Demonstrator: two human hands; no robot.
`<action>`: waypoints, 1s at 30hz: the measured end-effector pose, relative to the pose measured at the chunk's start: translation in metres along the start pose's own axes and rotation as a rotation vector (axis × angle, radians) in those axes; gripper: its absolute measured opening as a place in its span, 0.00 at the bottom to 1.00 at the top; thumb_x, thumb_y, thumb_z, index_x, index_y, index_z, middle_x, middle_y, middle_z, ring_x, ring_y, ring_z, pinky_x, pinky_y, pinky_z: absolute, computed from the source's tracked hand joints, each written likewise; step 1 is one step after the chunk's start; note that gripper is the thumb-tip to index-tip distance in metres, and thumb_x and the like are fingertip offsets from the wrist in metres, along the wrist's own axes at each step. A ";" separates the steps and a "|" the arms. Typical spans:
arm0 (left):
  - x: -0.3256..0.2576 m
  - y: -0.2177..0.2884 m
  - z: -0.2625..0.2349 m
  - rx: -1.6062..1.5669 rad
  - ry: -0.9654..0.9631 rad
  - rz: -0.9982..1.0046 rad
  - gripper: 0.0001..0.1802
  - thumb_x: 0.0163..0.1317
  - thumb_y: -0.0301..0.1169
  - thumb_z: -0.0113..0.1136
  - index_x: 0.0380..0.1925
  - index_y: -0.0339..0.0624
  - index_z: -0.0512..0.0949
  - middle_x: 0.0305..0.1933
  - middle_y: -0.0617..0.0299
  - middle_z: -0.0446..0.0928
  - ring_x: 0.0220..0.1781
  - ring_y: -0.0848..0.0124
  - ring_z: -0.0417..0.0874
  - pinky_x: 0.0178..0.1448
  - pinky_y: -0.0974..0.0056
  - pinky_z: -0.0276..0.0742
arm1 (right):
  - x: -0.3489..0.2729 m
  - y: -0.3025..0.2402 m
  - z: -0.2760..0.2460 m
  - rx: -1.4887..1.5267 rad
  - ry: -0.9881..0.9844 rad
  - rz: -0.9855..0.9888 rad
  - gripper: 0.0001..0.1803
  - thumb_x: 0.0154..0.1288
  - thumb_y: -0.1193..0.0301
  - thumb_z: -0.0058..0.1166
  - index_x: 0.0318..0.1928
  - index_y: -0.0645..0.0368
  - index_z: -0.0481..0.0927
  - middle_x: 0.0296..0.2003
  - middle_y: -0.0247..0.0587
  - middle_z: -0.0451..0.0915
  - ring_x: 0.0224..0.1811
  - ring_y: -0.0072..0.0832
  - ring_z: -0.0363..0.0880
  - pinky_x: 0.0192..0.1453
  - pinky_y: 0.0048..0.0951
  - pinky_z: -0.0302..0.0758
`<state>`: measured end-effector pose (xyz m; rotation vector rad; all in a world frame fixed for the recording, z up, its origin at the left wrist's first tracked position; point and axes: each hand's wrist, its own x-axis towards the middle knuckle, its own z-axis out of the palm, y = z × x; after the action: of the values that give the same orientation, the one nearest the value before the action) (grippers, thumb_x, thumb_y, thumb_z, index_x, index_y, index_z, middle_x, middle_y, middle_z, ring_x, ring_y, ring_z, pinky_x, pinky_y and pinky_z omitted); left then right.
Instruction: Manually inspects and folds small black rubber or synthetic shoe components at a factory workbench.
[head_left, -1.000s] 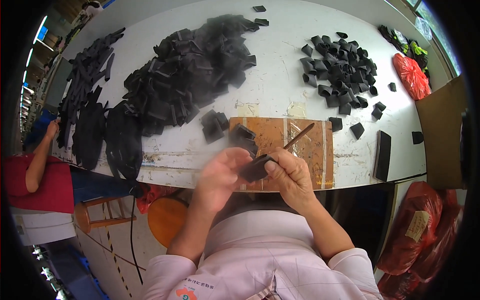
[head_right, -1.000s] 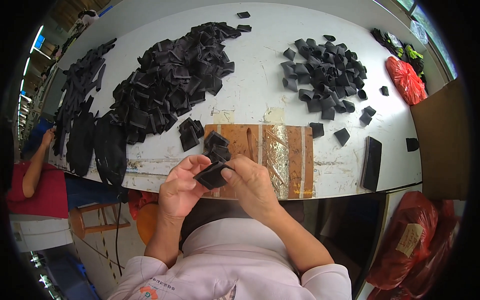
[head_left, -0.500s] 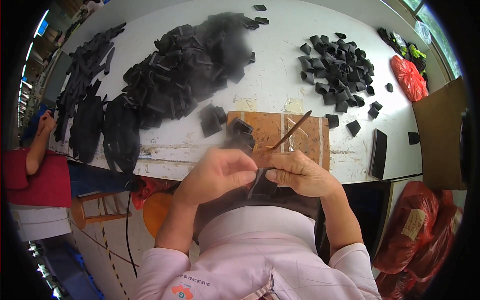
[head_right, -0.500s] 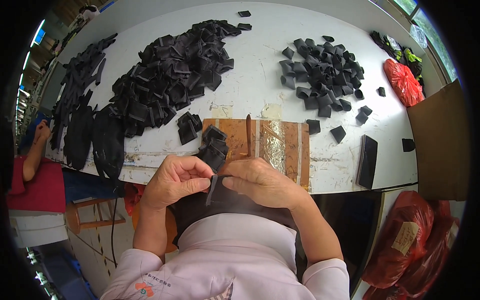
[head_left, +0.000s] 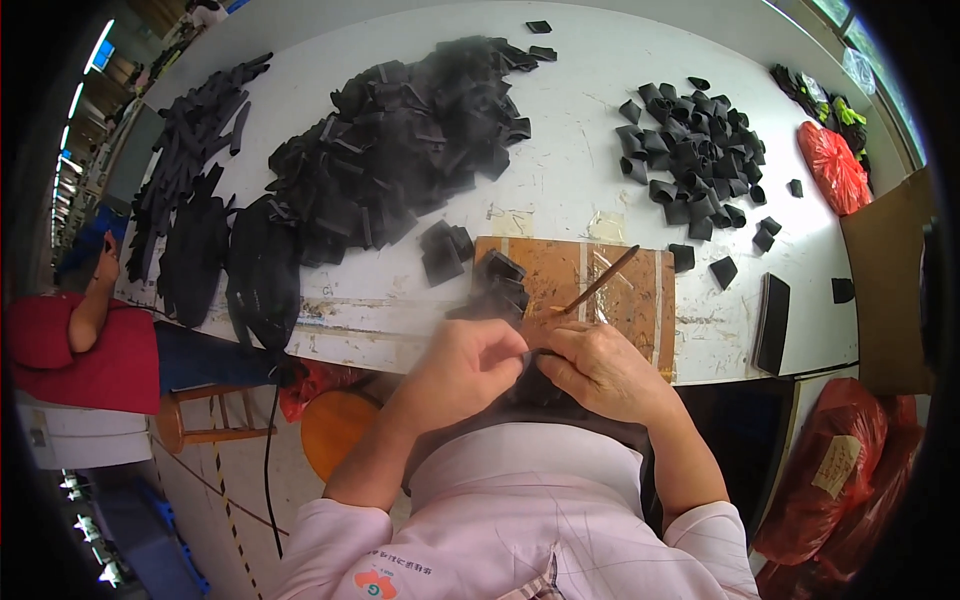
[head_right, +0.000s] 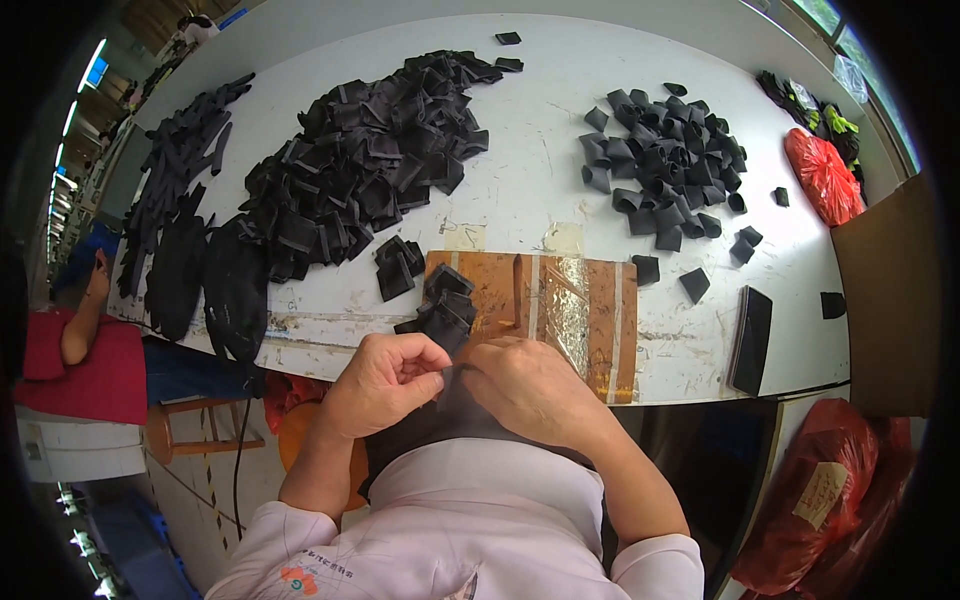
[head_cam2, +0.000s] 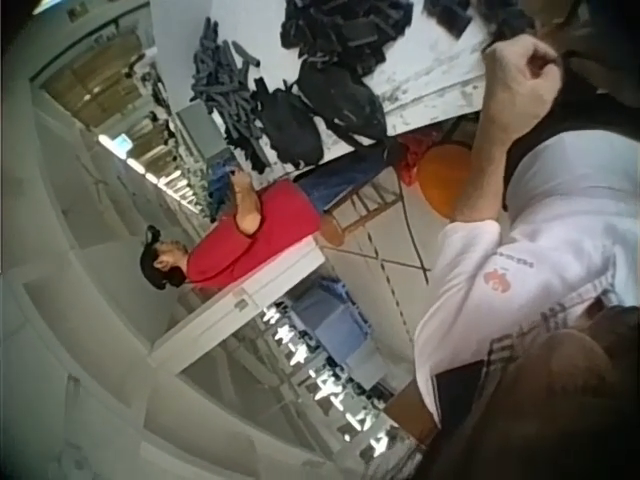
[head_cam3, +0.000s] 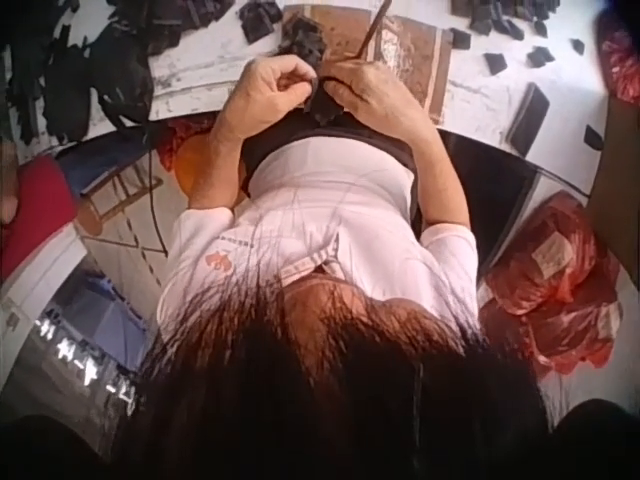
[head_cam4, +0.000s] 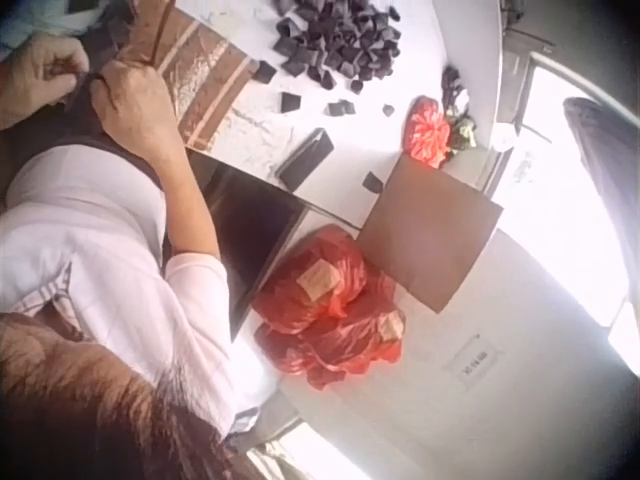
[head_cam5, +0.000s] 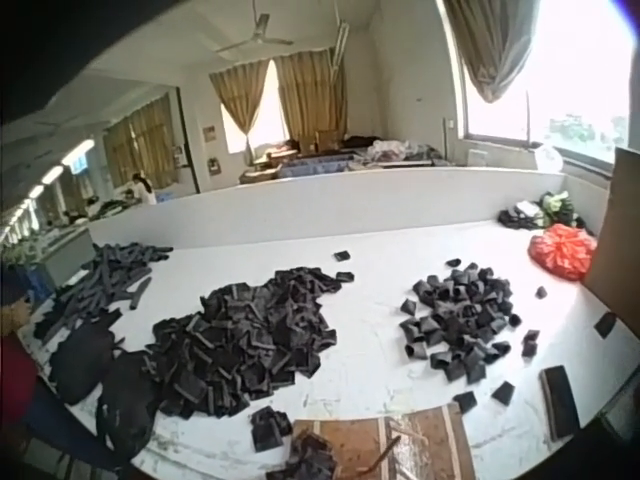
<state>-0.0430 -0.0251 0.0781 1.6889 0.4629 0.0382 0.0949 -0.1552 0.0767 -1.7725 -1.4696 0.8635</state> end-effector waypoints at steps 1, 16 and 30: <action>0.001 -0.002 0.001 0.009 0.010 0.001 0.03 0.52 0.18 0.53 0.28 0.31 0.74 0.24 0.65 0.75 0.26 0.83 0.75 0.30 0.77 0.72 | -0.001 0.000 0.003 -0.026 0.040 -0.006 0.11 0.56 0.70 0.46 0.33 0.66 0.74 0.29 0.53 0.75 0.37 0.45 0.74 0.39 0.42 0.69; 0.015 -0.017 0.055 0.458 0.697 0.518 0.04 0.50 0.16 0.57 0.27 0.33 0.75 0.22 0.63 0.76 0.19 0.81 0.75 0.21 0.76 0.69 | -0.004 0.006 0.044 -0.241 0.817 -0.122 0.08 0.47 0.81 0.54 0.31 0.62 0.74 0.23 0.42 0.69 0.23 0.35 0.71 0.24 0.32 0.68; 0.026 0.007 0.061 0.053 0.621 0.554 0.06 0.50 0.15 0.48 0.29 0.33 0.71 0.25 0.62 0.73 0.13 0.86 0.62 0.14 0.78 0.54 | -0.017 0.013 0.017 1.748 0.200 0.142 0.08 0.59 0.67 0.51 0.27 0.57 0.73 0.27 0.29 0.72 0.29 0.16 0.70 0.34 0.18 0.69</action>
<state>-0.0002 -0.0750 0.0675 1.7964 0.4346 0.9812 0.0849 -0.1723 0.0578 -0.5213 -0.0721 1.3112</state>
